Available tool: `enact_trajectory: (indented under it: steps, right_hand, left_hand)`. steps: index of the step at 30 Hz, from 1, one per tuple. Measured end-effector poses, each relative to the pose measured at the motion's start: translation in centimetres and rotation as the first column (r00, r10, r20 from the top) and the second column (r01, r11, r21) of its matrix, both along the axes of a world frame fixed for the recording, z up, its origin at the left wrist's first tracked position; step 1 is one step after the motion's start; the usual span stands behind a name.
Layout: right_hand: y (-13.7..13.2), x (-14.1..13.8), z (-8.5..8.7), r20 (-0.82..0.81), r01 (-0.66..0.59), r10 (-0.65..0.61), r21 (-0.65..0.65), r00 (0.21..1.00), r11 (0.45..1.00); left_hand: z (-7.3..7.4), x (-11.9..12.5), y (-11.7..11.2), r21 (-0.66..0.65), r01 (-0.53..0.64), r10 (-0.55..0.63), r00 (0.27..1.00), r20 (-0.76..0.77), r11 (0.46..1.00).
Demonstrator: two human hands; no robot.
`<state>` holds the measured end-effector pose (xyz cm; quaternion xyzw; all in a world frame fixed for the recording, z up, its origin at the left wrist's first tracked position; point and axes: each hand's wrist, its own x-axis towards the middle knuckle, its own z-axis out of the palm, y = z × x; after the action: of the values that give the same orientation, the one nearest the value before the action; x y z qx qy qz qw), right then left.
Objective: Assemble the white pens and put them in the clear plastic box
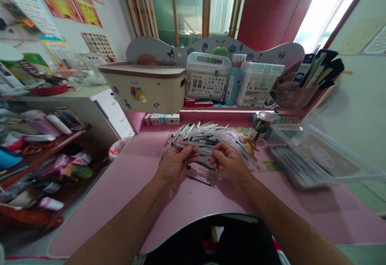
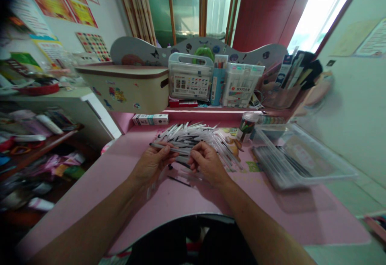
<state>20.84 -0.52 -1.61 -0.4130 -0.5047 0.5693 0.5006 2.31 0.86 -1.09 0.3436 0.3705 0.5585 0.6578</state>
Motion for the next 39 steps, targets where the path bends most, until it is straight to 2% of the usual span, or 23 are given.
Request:
enact_trajectory:
  steps: [8,17,26,30,33,34,36,39]
  right_hand:
    - [0.3,0.0,0.1,-0.061,0.053,-0.055,-0.03,0.997,0.998]
    - [0.5,0.0,-0.3,-0.125,0.036,-0.044,-0.065,0.991,0.997]
    - [0.2,0.6,0.2,-0.156,-0.078,0.064,-0.09,0.986,0.993]
    - [0.2,0.9,0.1,0.045,-0.215,0.218,-0.061,0.975,0.975]
    - [0.2,0.7,0.4,0.341,-0.305,0.267,0.061,0.901,0.95]
    - [0.1,0.6,0.7,0.461,-0.324,0.231,0.133,0.857,0.937]
    - [-0.2,0.7,1.8,0.677,-0.351,0.082,0.271,0.732,0.896]
    - [-1.1,1.8,4.7,0.833,-0.356,-0.119,0.354,0.54,0.865]
  left_hand:
    - [-0.8,1.1,-0.3,0.033,-0.065,0.065,0.998,0.022,0.997]
    - [-0.9,1.2,-0.7,0.134,-0.073,0.081,0.995,-0.052,0.988]
    - [-1.0,0.7,-0.4,0.181,-0.021,0.037,0.996,-0.084,0.983]
    - [-0.2,0.4,-0.6,0.243,0.028,0.02,0.981,-0.195,0.97]
    - [0.4,0.4,-1.0,0.29,0.124,-0.01,0.931,-0.364,0.949]
    - [0.5,0.4,-1.2,0.3,0.145,-0.011,0.913,-0.409,0.943]
    - [0.7,0.4,-1.4,0.309,0.146,0.012,0.889,-0.457,0.94]
    - [0.9,0.1,-1.4,0.313,0.092,0.06,0.894,-0.443,0.945]
